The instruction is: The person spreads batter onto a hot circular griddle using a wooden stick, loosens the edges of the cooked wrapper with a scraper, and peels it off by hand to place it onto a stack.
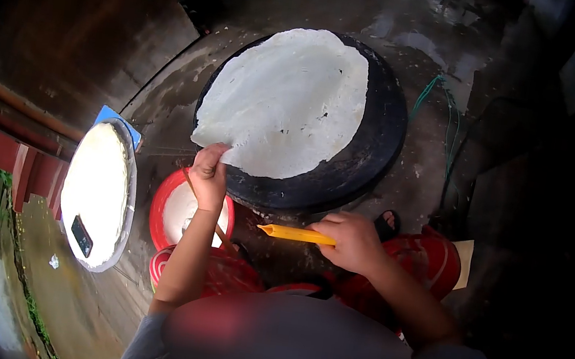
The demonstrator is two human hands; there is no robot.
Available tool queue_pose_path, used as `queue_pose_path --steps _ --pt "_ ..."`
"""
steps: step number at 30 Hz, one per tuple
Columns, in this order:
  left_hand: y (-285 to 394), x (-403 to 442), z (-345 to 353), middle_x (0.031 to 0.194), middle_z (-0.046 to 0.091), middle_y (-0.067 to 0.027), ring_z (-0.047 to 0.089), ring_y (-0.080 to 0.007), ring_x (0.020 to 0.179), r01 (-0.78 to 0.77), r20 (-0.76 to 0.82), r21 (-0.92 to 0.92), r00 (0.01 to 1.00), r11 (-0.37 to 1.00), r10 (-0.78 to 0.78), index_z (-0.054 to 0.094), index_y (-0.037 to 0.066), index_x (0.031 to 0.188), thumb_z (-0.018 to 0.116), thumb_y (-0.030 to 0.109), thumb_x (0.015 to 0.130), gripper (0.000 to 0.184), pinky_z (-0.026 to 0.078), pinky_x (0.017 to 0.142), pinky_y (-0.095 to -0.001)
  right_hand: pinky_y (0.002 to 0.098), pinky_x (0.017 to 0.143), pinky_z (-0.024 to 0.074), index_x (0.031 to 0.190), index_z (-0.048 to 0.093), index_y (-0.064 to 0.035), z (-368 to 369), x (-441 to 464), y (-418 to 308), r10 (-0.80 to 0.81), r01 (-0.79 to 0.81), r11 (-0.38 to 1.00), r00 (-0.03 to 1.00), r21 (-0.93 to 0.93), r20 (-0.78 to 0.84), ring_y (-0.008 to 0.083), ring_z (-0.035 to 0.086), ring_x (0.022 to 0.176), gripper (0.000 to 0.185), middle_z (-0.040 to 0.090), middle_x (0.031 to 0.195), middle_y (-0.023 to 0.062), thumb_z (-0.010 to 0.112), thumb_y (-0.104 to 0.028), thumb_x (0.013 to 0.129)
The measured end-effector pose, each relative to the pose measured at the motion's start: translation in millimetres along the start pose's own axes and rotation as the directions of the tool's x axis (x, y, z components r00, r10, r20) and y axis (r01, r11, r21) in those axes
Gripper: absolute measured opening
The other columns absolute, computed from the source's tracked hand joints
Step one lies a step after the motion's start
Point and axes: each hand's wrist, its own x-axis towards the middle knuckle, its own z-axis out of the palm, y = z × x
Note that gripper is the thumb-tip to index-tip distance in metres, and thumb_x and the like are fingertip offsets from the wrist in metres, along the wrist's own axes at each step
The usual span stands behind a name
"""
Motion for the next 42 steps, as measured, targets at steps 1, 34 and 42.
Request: queue_pose_path --steps 1,34,42 --pt "6.2 -7.0 -2.2 0.094 0.061 -0.0106 0.057 -0.0285 0.09 -0.071 0.033 0.033 0.997 0.997 0.07 0.063 0.006 0.09 0.053 -0.011 0.062 0.035 0.046 0.08 -0.0339 0.0332 0.066 0.0441 0.09 0.065 -0.007 -0.5 0.2 0.6 0.005 -0.007 0.997 1.0 0.07 0.02 0.0247 0.058 0.072 0.027 0.06 0.078 0.0066 0.066 -0.006 0.063" --pt "55.1 73.2 -295.0 0.098 0.054 -0.0087 0.053 -0.0225 0.084 -0.253 0.152 0.144 0.961 0.957 0.232 0.058 -0.001 0.079 0.063 -0.01 0.064 0.018 0.045 0.069 -0.0289 0.026 0.066 0.0452 0.142 0.014 -0.0265 -26.6 346.3 -80.7 -0.259 0.229 0.964 0.921 -0.134 -0.29 0.0164 0.048 0.061 0.098 0.041 0.136 0.0076 0.073 -0.006 0.066" --pt "-86.2 46.1 -398.5 0.084 0.062 -0.0039 0.056 -0.011 0.076 0.381 -0.18 -0.063 0.905 0.923 -0.386 0.063 -0.002 0.087 0.061 0.003 0.079 0.009 0.044 0.068 -0.023 0.029 0.066 0.0452 0.079 0.064 -0.0063 20.9 419.5 -194.1 -0.421 0.393 0.876 0.906 -0.279 -0.048 0.0183 0.059 0.066 0.007 0.062 0.07 0.0081 0.062 -0.012 0.075"
